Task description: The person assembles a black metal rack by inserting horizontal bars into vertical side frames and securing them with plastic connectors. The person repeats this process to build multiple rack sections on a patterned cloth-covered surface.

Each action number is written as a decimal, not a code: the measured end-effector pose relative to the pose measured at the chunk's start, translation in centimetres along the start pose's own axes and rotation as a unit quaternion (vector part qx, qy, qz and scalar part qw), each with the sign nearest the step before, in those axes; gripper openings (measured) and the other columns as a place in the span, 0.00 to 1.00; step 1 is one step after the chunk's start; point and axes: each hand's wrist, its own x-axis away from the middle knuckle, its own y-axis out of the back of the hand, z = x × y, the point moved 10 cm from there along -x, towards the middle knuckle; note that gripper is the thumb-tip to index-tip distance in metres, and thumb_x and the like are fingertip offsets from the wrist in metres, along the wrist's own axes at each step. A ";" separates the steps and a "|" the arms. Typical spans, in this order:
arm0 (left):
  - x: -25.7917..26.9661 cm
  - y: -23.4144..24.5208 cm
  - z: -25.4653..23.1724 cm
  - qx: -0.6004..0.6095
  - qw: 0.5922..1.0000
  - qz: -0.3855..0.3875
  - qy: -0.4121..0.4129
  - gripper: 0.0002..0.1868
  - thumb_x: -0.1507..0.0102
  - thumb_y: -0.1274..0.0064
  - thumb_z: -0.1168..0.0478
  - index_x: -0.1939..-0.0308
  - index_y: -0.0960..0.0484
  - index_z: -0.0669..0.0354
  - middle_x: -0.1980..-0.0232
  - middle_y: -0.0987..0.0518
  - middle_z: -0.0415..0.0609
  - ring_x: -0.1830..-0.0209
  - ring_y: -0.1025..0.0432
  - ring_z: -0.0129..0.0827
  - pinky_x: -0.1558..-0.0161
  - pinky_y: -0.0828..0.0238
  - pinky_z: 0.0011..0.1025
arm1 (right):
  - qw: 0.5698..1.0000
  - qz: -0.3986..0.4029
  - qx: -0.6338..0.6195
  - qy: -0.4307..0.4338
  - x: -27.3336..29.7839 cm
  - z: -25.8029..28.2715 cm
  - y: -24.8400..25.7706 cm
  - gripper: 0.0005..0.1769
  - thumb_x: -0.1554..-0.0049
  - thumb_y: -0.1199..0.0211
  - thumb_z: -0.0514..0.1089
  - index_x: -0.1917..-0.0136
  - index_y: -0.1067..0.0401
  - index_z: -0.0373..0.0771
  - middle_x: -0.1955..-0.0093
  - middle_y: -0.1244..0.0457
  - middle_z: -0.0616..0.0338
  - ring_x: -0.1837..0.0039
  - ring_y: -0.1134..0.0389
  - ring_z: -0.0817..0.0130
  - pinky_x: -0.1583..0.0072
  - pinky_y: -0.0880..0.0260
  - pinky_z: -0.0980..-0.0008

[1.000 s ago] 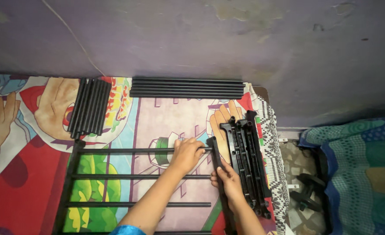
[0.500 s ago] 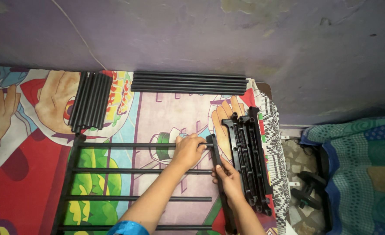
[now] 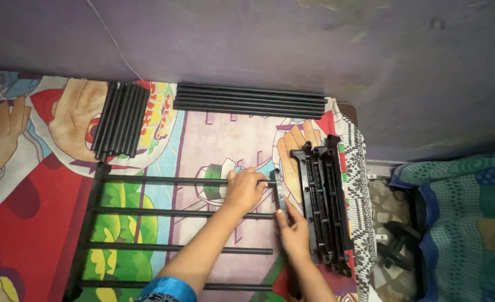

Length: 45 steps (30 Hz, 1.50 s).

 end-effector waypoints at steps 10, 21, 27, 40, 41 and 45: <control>-0.3 -1.0 0.1 0.022 0.999 -0.024 0.018 0.05 0.41 0.41 0.60 0.64 0.12 0.54 0.60 0.19 0.47 0.53 0.26 0.42 0.48 0.42 0.45 | 1.000 -0.007 0.004 -0.016 -0.2 0.2 -0.1 0.28 0.40 0.39 0.41 0.26 0.33 0.42 0.68 0.40 0.65 0.71 0.44 0.78 0.68 0.43 0.75; -0.5 -1.1 0.1 0.014 1.000 -0.026 -0.005 0.05 0.42 0.41 0.62 0.65 0.11 0.55 0.62 0.19 0.49 0.52 0.26 0.43 0.48 0.43 0.46 | 0.960 -0.081 0.233 0.131 2.5 6.9 -0.3 0.28 0.42 0.38 0.46 0.29 0.31 0.40 0.55 0.31 0.50 0.70 0.42 0.72 0.62 0.37 0.68; 1.1 1.6 -2.3 0.015 0.993 -0.075 -0.085 0.11 0.43 0.42 0.62 0.58 0.13 0.55 0.57 0.22 0.51 0.49 0.29 0.44 0.46 0.42 0.46 | 0.973 -0.024 0.215 0.083 0.9 3.7 0.4 0.33 0.44 0.34 0.47 0.26 0.33 0.41 0.55 0.30 0.48 0.65 0.43 0.72 0.60 0.37 0.67; 8.3 -1.7 -2.0 -0.069 0.984 0.070 -0.149 0.07 0.37 0.44 0.61 0.58 0.24 0.57 0.58 0.22 0.50 0.53 0.28 0.45 0.50 0.39 0.44 | 0.984 0.040 0.116 0.126 1.3 3.1 -0.3 0.29 0.39 0.42 0.42 0.25 0.38 0.39 0.48 0.35 0.61 0.56 0.34 0.75 0.53 0.28 0.74; 8.3 -1.8 -1.8 -0.065 0.985 0.071 -0.146 0.06 0.37 0.45 0.61 0.58 0.24 0.56 0.58 0.22 0.50 0.53 0.27 0.45 0.50 0.39 0.45 | 0.988 0.050 0.086 0.115 1.2 2.9 -0.5 0.29 0.38 0.43 0.42 0.25 0.39 0.38 0.47 0.36 0.63 0.55 0.34 0.77 0.54 0.27 0.74; 8.2 -1.5 -1.7 -0.052 0.988 0.064 -0.134 0.06 0.37 0.45 0.61 0.58 0.24 0.56 0.59 0.21 0.51 0.55 0.26 0.46 0.50 0.39 0.45 | 0.993 0.062 0.080 0.060 0.7 1.1 -0.5 0.30 0.35 0.49 0.44 0.21 0.42 0.42 0.60 0.39 0.61 0.60 0.39 0.76 0.57 0.29 0.73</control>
